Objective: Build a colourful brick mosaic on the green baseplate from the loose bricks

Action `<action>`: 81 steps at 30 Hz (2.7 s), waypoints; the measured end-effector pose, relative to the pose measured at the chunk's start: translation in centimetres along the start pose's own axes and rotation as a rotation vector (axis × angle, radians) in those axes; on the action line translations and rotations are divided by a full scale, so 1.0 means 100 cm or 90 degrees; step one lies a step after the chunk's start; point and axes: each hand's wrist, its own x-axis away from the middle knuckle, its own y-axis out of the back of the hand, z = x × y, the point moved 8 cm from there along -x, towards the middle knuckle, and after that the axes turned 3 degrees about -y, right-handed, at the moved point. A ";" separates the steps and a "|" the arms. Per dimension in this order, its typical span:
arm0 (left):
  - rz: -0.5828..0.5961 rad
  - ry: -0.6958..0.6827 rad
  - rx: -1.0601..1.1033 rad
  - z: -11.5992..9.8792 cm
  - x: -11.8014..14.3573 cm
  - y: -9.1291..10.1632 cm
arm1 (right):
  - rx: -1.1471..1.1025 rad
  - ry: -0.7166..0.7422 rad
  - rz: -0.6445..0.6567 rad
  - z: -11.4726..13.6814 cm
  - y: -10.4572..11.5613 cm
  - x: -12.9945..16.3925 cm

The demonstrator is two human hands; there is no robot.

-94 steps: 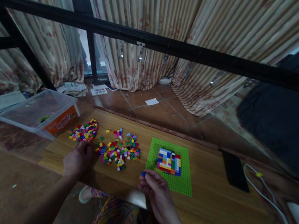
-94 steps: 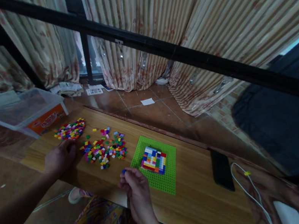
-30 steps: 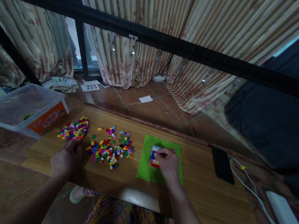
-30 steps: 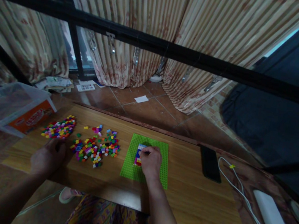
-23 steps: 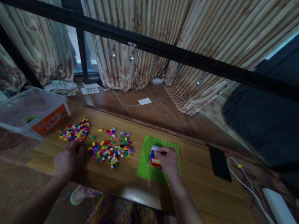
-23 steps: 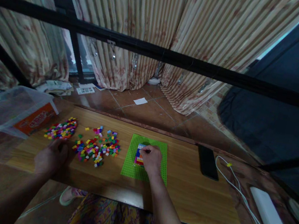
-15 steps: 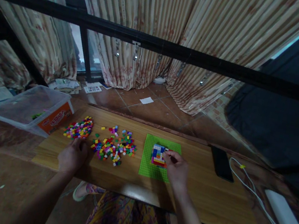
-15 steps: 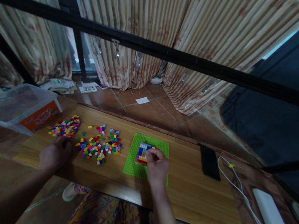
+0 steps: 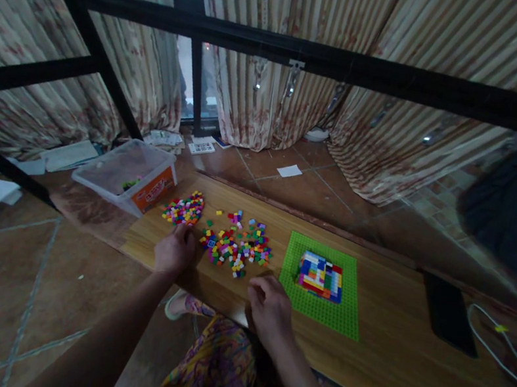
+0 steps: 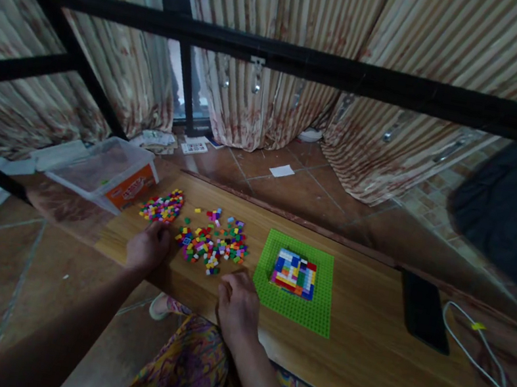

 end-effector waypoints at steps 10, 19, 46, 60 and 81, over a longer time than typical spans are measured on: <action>-0.008 -0.007 0.027 0.002 0.000 -0.002 | 0.055 0.056 -0.003 0.020 -0.014 -0.025; -0.007 -0.008 0.041 0.003 0.001 -0.004 | 0.088 0.098 -0.020 0.038 -0.017 -0.053; -0.005 -0.014 0.011 0.003 -0.001 0.000 | 0.130 0.246 0.022 0.095 -0.037 -0.091; 0.016 0.005 -0.017 0.003 -0.003 -0.001 | 0.231 0.112 -0.115 -0.033 0.109 -0.033; 0.021 0.013 -0.029 0.003 -0.002 0.000 | 0.202 0.021 -0.246 -0.046 0.111 -0.030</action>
